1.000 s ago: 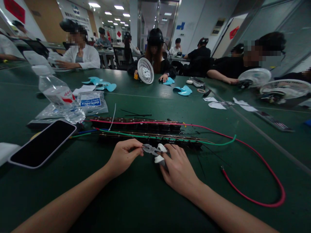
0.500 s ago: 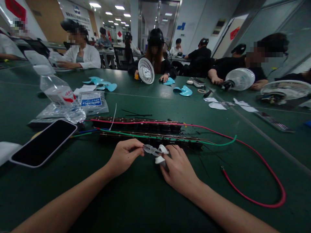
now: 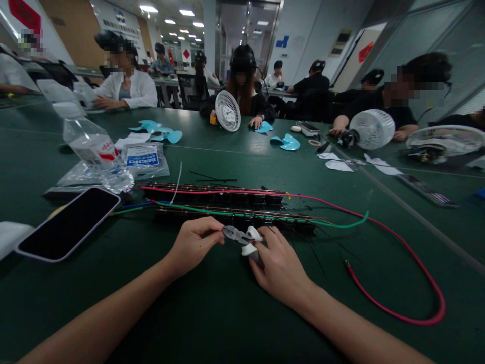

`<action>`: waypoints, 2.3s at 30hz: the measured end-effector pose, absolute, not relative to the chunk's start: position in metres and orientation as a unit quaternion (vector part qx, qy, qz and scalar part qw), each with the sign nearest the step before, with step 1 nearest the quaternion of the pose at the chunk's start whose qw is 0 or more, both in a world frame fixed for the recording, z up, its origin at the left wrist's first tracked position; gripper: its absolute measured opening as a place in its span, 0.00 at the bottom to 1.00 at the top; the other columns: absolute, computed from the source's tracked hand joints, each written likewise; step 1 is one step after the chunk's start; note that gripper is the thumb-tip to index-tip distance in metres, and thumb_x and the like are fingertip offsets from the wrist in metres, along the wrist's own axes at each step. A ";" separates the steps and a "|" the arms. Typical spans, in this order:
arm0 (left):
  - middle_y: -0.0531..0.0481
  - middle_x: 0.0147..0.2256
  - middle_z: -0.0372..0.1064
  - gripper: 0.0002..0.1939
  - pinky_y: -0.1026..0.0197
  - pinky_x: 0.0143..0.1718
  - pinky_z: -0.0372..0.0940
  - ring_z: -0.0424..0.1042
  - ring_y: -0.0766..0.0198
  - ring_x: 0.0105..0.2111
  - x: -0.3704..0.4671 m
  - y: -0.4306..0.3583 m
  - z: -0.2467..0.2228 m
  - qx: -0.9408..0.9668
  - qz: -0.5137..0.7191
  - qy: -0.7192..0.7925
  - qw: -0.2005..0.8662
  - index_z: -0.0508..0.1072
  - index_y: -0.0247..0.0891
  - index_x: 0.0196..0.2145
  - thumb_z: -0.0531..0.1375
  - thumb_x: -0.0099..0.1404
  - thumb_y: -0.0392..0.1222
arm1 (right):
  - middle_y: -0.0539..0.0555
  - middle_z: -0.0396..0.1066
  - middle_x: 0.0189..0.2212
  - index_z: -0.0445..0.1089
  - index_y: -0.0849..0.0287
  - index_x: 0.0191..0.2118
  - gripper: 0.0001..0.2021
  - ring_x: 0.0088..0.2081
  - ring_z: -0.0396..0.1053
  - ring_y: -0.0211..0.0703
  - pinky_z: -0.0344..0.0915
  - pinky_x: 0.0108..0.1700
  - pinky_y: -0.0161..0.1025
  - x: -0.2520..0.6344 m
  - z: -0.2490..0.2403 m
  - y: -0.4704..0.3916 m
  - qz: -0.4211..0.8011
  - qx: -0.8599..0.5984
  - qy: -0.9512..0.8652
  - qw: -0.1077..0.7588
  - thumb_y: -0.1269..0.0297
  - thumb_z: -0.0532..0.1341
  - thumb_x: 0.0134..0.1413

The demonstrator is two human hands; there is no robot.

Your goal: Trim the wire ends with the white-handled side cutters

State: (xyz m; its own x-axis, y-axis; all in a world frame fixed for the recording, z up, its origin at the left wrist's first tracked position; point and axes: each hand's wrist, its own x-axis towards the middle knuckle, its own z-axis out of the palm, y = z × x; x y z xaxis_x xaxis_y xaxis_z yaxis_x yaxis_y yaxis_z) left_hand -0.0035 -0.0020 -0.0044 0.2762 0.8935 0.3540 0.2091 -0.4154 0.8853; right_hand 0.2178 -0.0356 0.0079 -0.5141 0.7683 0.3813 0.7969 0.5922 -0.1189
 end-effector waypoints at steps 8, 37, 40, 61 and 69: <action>0.49 0.28 0.72 0.08 0.63 0.31 0.65 0.71 0.65 0.29 -0.003 -0.002 -0.005 0.700 0.461 0.393 0.379 0.76 0.35 0.26 0.60 0.61 0.32 | 0.67 0.65 0.47 0.70 0.65 0.43 0.13 0.48 0.62 0.57 0.64 0.48 0.54 0.218 0.010 -0.037 -0.036 -0.454 -0.870 0.188 0.70 0.58 0.51; 0.49 0.29 0.74 0.03 0.62 0.35 0.68 0.73 0.64 0.31 -0.003 -0.003 -0.003 0.711 0.502 0.387 0.305 0.77 0.36 0.32 0.63 0.61 0.32 | 0.66 0.65 0.46 0.70 0.63 0.40 0.09 0.47 0.64 0.56 0.65 0.47 0.53 0.219 0.006 -0.035 -0.023 -0.466 -0.861 0.201 0.68 0.57 0.54; 0.49 0.28 0.73 0.04 0.62 0.34 0.67 0.73 0.64 0.30 -0.003 -0.002 -0.004 0.703 0.498 0.393 0.322 0.77 0.35 0.31 0.62 0.61 0.32 | 0.67 0.65 0.49 0.71 0.64 0.42 0.11 0.50 0.62 0.58 0.64 0.50 0.55 0.219 0.007 -0.035 -0.020 -0.463 -0.863 0.202 0.68 0.57 0.53; 0.49 0.29 0.71 0.06 0.63 0.32 0.64 0.70 0.65 0.30 -0.003 -0.001 0.000 0.705 0.474 0.370 0.376 0.76 0.35 0.29 0.60 0.61 0.29 | 0.67 0.63 0.50 0.70 0.64 0.46 0.14 0.52 0.59 0.59 0.61 0.53 0.57 0.221 0.008 -0.036 -0.004 -0.454 -0.869 0.199 0.68 0.57 0.53; 0.51 0.30 0.72 0.07 0.64 0.34 0.64 0.70 0.66 0.31 -0.004 0.000 -0.003 0.682 0.484 0.358 0.416 0.77 0.37 0.30 0.61 0.60 0.28 | 0.68 0.61 0.51 0.69 0.64 0.48 0.16 0.54 0.57 0.61 0.60 0.54 0.58 0.220 0.009 -0.036 -0.024 -0.444 -0.872 0.203 0.69 0.57 0.52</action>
